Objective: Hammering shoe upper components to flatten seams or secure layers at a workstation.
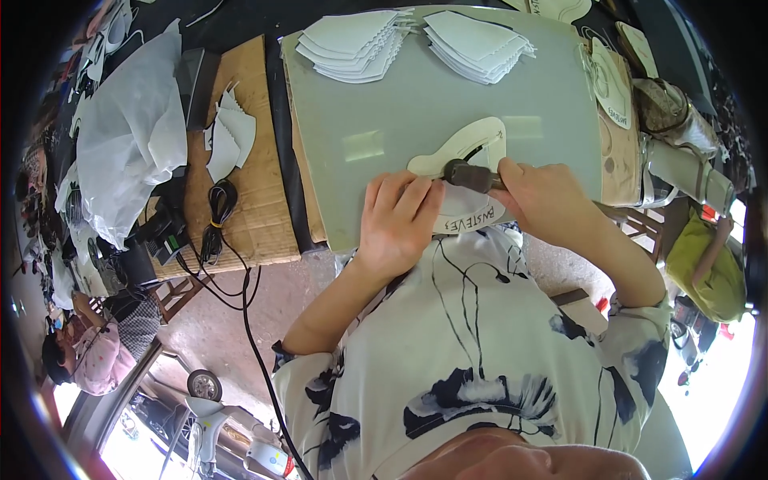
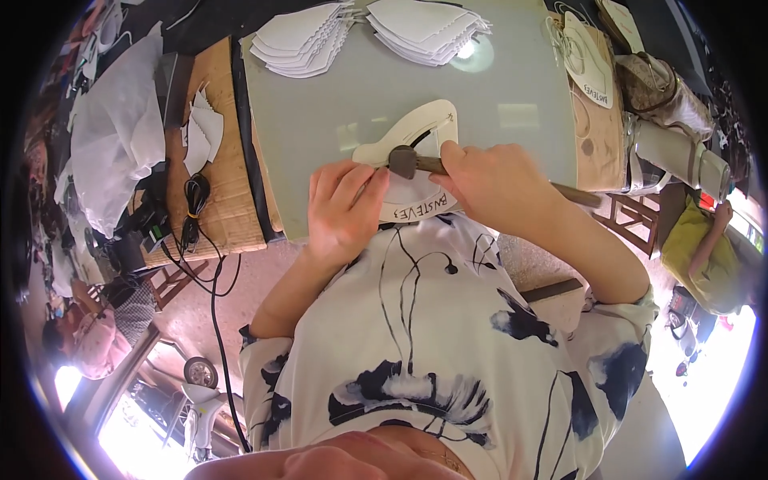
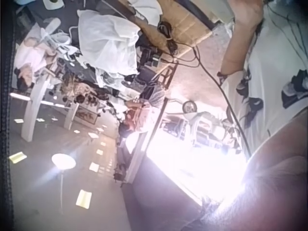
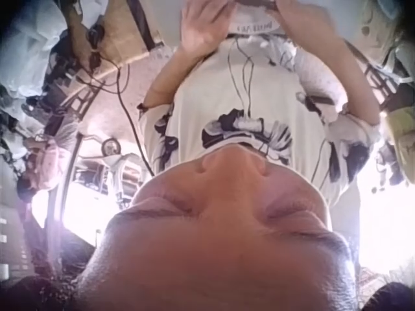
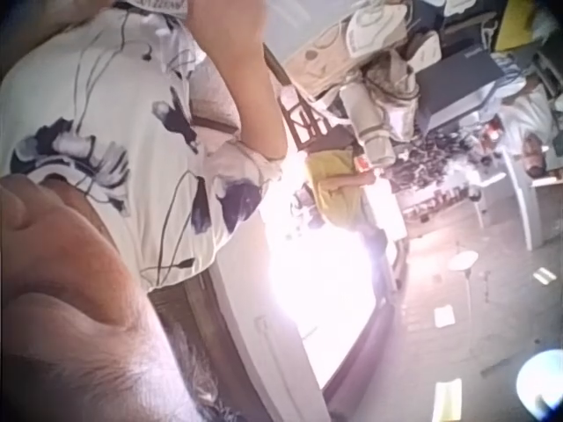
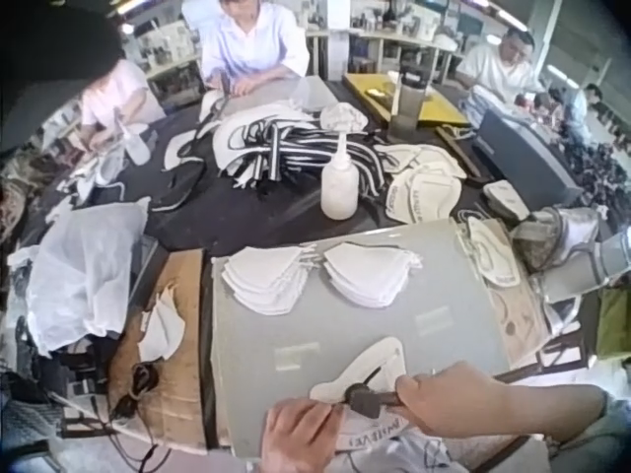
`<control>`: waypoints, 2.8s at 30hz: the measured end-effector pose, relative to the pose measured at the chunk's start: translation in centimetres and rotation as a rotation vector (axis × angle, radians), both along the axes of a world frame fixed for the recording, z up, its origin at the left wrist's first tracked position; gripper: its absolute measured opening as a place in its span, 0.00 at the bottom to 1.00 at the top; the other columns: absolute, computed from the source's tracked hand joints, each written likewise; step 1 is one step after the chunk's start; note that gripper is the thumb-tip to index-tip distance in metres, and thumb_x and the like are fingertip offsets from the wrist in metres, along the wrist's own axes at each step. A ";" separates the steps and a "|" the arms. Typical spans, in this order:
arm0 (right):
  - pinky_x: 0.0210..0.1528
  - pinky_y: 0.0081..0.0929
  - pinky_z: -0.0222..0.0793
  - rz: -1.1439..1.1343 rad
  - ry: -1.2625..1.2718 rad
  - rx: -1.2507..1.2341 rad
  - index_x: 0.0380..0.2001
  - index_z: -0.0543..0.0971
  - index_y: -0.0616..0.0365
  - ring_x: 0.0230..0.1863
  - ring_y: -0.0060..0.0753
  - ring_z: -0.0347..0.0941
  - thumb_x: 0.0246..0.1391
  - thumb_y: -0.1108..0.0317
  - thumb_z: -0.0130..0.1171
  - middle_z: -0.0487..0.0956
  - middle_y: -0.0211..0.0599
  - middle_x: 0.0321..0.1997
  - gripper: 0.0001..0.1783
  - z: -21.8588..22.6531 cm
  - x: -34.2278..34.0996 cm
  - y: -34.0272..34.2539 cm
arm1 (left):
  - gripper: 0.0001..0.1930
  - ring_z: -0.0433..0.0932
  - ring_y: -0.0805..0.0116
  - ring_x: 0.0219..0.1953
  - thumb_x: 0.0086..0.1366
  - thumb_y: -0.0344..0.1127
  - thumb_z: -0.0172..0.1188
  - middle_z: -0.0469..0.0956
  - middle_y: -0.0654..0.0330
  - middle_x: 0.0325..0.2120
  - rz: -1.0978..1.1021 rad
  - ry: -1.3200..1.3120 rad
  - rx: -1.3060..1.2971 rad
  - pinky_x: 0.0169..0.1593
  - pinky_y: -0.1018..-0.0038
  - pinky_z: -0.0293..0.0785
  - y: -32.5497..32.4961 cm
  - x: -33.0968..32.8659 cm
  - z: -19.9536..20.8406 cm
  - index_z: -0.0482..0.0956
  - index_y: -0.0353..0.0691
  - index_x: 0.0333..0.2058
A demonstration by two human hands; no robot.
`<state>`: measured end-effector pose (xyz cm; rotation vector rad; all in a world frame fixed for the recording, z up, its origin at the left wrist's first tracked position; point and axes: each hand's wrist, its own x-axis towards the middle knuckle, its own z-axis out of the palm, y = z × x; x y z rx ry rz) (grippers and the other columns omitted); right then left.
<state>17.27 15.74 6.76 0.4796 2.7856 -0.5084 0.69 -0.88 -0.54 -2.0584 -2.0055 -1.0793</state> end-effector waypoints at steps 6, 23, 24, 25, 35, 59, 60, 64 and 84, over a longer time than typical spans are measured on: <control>0.19 0.38 0.67 0.000 0.019 -0.012 0.30 0.70 0.60 0.17 0.45 0.74 0.62 0.57 0.56 0.75 0.38 0.17 0.17 0.0 -0.3 -0.1 | 0.15 0.76 0.59 0.41 0.46 0.28 0.60 0.75 0.57 0.37 -0.022 -0.013 0.010 0.42 0.62 0.72 0.2 0.0 -0.5 0.80 0.30 0.35; 0.20 0.37 0.66 0.080 -0.002 -0.044 0.28 0.70 0.60 0.17 0.44 0.73 0.61 0.56 0.57 0.74 0.39 0.15 0.18 0.1 -0.2 0.8 | 0.12 0.76 0.60 0.40 0.47 0.27 0.65 0.75 0.58 0.35 -0.035 -0.004 0.037 0.41 0.64 0.74 0.0 -0.4 -0.1 0.80 0.31 0.33; 0.19 0.37 0.65 0.113 0.017 -0.051 0.28 0.70 0.60 0.17 0.44 0.73 0.61 0.56 0.57 0.74 0.38 0.15 0.18 -0.1 -0.1 1.0 | 0.12 0.76 0.60 0.40 0.48 0.27 0.65 0.75 0.58 0.36 -0.030 -0.009 0.021 0.41 0.63 0.75 -0.2 -0.4 0.0 0.80 0.30 0.33; 0.19 0.37 0.65 0.114 0.016 -0.053 0.28 0.70 0.60 0.17 0.44 0.73 0.61 0.56 0.57 0.74 0.38 0.15 0.18 -0.1 -0.1 1.2 | 0.11 0.76 0.59 0.40 0.49 0.27 0.66 0.75 0.58 0.36 -0.025 -0.015 0.005 0.41 0.63 0.75 -0.2 -0.4 0.1 0.80 0.30 0.33; 0.18 0.37 0.64 0.134 -0.017 -0.066 0.27 0.70 0.59 0.16 0.41 0.72 0.60 0.55 0.58 0.73 0.36 0.16 0.19 0.2 -0.3 0.8 | 0.16 0.76 0.60 0.36 0.43 0.24 0.70 0.76 0.61 0.34 -0.019 -0.094 -0.023 0.34 0.68 0.75 0.1 -0.8 0.2 0.81 0.33 0.35; 0.19 0.38 0.65 -0.107 0.035 -0.042 0.29 0.67 0.60 0.17 0.46 0.72 0.57 0.61 0.61 0.72 0.40 0.17 0.16 0.9 -1.5 -2.5 | 0.12 0.80 0.59 0.40 0.48 0.27 0.70 0.79 0.55 0.35 -0.071 -0.037 0.027 0.39 0.67 0.80 -0.5 -1.9 0.5 0.79 0.32 0.31; 0.18 0.37 0.67 -0.081 0.115 -0.022 0.28 0.68 0.60 0.17 0.44 0.74 0.61 0.59 0.56 0.74 0.40 0.17 0.16 1.4 -1.5 -2.6 | 0.12 0.80 0.58 0.40 0.47 0.27 0.70 0.79 0.55 0.35 -0.062 -0.044 0.015 0.38 0.67 0.80 -0.6 -1.8 0.6 0.79 0.32 0.30; 0.20 0.39 0.66 -0.109 -0.094 -0.058 0.29 0.67 0.60 0.19 0.46 0.74 0.59 0.60 0.59 0.74 0.41 0.19 0.16 0.4 -1.7 -2.9 | 0.13 0.79 0.58 0.39 0.46 0.27 0.71 0.79 0.55 0.34 -0.061 -0.064 0.009 0.38 0.67 0.79 -0.6 -1.6 0.3 0.79 0.32 0.31; 0.24 0.43 0.67 -0.249 0.091 -0.041 0.33 0.68 0.61 0.21 0.51 0.74 0.60 0.63 0.58 0.72 0.41 0.16 0.13 0.8 1.5 -0.7 | 0.15 0.75 0.60 0.44 0.50 0.34 0.69 0.76 0.61 0.40 -0.008 0.117 -0.084 0.50 0.60 0.70 -0.1 -1.3 1.0 0.82 0.39 0.39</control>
